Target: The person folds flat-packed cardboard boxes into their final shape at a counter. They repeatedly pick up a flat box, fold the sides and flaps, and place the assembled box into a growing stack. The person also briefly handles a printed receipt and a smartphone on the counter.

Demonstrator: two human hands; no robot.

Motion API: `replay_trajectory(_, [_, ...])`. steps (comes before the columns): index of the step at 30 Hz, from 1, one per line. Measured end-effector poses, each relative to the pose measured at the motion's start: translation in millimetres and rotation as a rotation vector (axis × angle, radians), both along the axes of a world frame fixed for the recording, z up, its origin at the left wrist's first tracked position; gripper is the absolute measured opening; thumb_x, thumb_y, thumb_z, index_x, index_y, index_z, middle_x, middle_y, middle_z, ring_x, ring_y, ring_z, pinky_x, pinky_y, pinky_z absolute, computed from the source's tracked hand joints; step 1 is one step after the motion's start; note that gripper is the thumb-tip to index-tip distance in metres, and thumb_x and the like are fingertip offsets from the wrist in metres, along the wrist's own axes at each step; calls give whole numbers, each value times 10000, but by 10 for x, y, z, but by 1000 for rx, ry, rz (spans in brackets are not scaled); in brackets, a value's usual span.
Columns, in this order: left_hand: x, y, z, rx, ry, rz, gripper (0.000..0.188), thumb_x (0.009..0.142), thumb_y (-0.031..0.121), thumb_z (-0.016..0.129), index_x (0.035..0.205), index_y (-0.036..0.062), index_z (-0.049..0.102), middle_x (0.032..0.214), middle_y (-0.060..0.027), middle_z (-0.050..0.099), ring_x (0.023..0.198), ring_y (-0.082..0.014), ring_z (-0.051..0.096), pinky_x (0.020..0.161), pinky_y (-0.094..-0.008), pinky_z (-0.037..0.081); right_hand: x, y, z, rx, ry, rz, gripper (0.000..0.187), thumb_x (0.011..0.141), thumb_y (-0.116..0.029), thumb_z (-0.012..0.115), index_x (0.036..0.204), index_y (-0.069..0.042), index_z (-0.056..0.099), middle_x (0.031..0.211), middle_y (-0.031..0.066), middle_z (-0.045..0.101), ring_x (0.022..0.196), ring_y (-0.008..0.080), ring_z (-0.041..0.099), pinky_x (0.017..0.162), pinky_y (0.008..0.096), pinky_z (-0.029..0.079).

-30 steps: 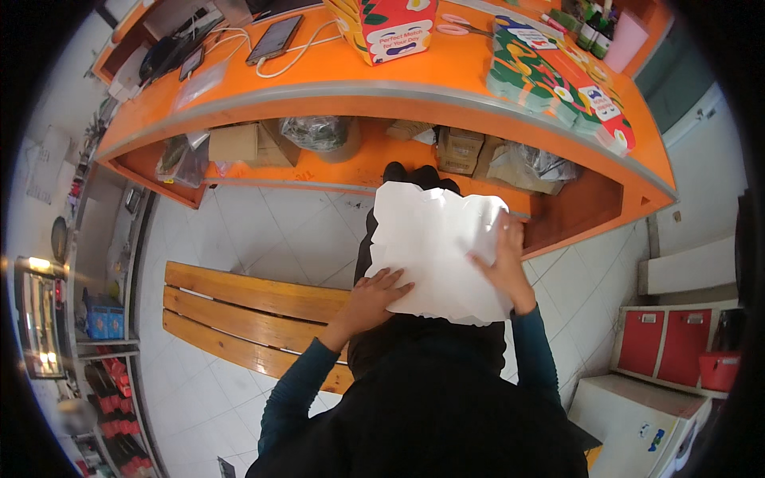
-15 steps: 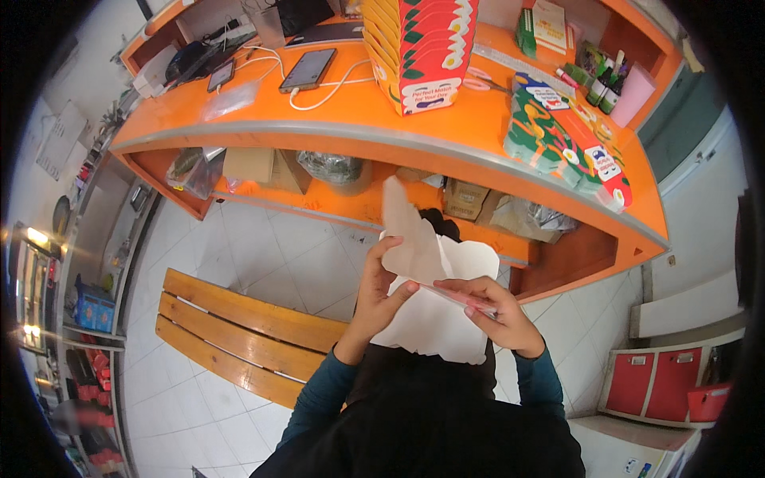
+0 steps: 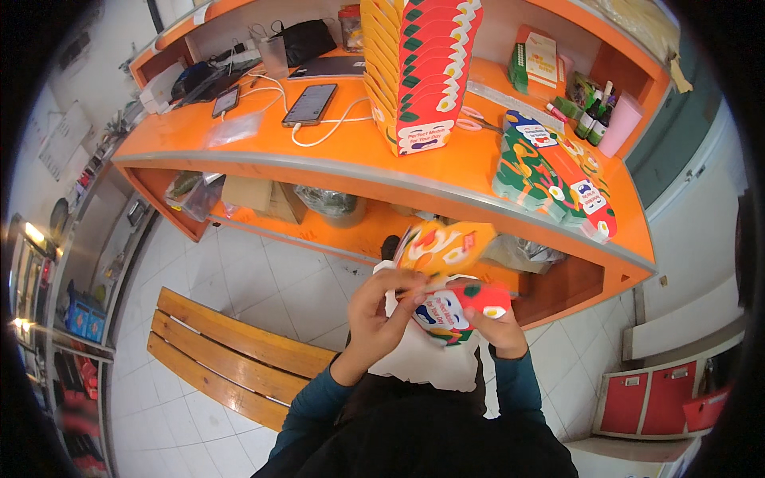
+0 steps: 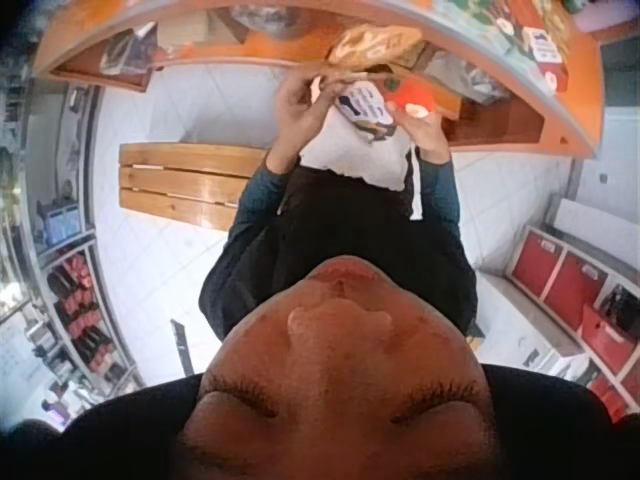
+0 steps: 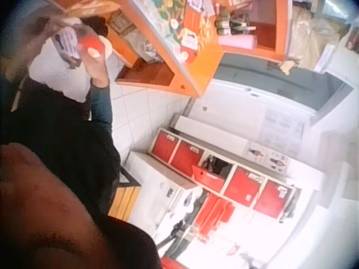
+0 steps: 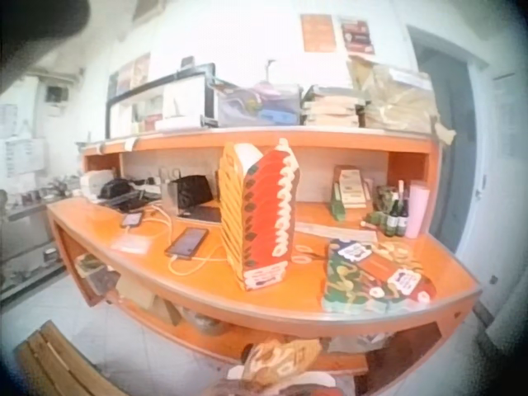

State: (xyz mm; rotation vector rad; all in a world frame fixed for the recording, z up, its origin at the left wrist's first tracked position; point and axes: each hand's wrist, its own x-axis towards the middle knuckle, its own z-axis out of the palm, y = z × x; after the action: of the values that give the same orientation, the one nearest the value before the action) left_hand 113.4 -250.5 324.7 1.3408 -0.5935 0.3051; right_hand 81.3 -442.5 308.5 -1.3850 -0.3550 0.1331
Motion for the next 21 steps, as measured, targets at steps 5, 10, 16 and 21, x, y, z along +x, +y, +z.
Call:
replay_trajectory(5, [-97, 217, 229, 436, -610, 151, 185, 669, 0, 566, 795, 130, 608, 810, 15, 617, 787, -129, 576, 785, -297, 335, 119, 32, 159, 436, 121, 252, 589, 716, -213, 644, 1184, -7, 352, 1085, 101, 489, 1006, 190, 472, 836, 313, 392])
replay_trajectory(10, [-172, 294, 183, 441, -597, 195, 146, 654, 71, 625, 763, 169, 628, 780, 37, 615, 808, -140, 566, 872, -327, 271, 130, 486, 441, 464, 318, -27, 398, 769, -47, 538, 1137, -10, 391, 1083, 100, 498, 951, 195, 520, 788, 307, 436])
replay_trajectory(16, [-193, 554, 63, 363, -518, 355, 165, 561, 211, 718, 708, 191, 645, 945, -15, 550, 1017, -252, 426, 908, -416, 233, 108, 844, 410, 521, 177, -64, 381, 773, -65, 563, 1113, -24, 396, 1029, 79, 512, 926, 147, 517, 748, 265, 443])
replay_trajectory(21, [-230, 638, -7, 249, -274, 358, 285, 442, 258, 784, 681, 177, 652, 1151, -118, 388, 1059, -283, 359, 900, -416, 243, 133, 933, 268, 285, -32, -171, 320, 775, -59, 561, 1063, 4, 439, 974, 77, 550, 881, 137, 536, 745, 245, 438])
